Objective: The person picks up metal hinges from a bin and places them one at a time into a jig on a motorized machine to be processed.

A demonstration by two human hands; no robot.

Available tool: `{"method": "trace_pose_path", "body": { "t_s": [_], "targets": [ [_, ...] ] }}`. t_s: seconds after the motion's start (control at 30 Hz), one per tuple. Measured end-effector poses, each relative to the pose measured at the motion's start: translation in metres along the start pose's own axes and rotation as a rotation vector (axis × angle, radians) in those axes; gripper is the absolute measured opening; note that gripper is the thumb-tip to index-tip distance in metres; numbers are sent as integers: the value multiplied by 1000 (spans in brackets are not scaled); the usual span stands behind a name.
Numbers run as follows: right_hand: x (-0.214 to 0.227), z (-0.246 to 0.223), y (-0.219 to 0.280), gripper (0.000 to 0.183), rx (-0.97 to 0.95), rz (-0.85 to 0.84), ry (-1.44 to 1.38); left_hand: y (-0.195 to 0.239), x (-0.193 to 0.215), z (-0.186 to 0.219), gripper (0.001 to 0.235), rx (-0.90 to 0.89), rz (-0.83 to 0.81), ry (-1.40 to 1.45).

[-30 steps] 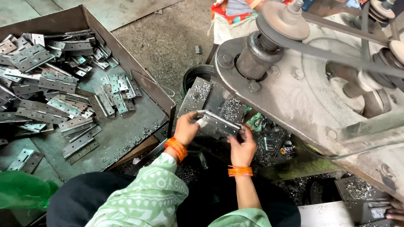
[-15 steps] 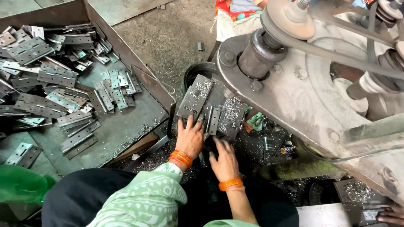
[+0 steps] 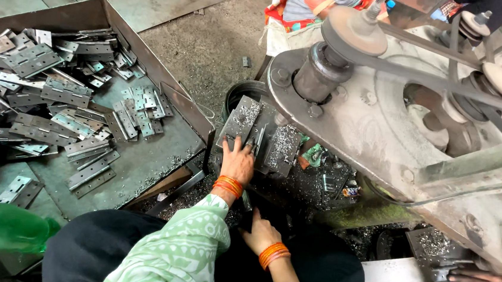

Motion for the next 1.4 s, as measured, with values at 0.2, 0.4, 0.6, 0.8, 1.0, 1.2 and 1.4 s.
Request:
{"method": "trace_pose_path", "body": {
  "t_s": [0.2,0.4,0.6,0.8,1.0,1.2,1.4],
  "targets": [
    [8,-9,13,92,1,73,-2,24,12,-8,33,-12,106,23],
    [11,-11,17,91,-7,82,-10,16,9,-10,30,23,28,-12],
    [12,-10,17,90,-17,88,-23,-1,5,0,27,17,39,-52],
    [-19,5,7,83,-19,175,-78,-17,-2,5,27,39,-70,-70],
    [-44,13,10,83,-3,216,-247,-13,-7,9,28,24,-84,-83],
    [-1,-2,10,86,11,105,-97,-8,-4,1,31,24,63,-61],
    [1,0,-2,77,13,149,-52,-14,-2,4,30,29,-54,-73]
  ]
}}
Point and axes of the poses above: each hand's wrist, its own y-axis away from the middle knuckle, its own x-axis out of the back of the hand, z = x × y, the point moved 8 cm from there along -y, towards the middle knuckle, and after that the axes turned 2 degrees about -z, right-handed, at the moved point
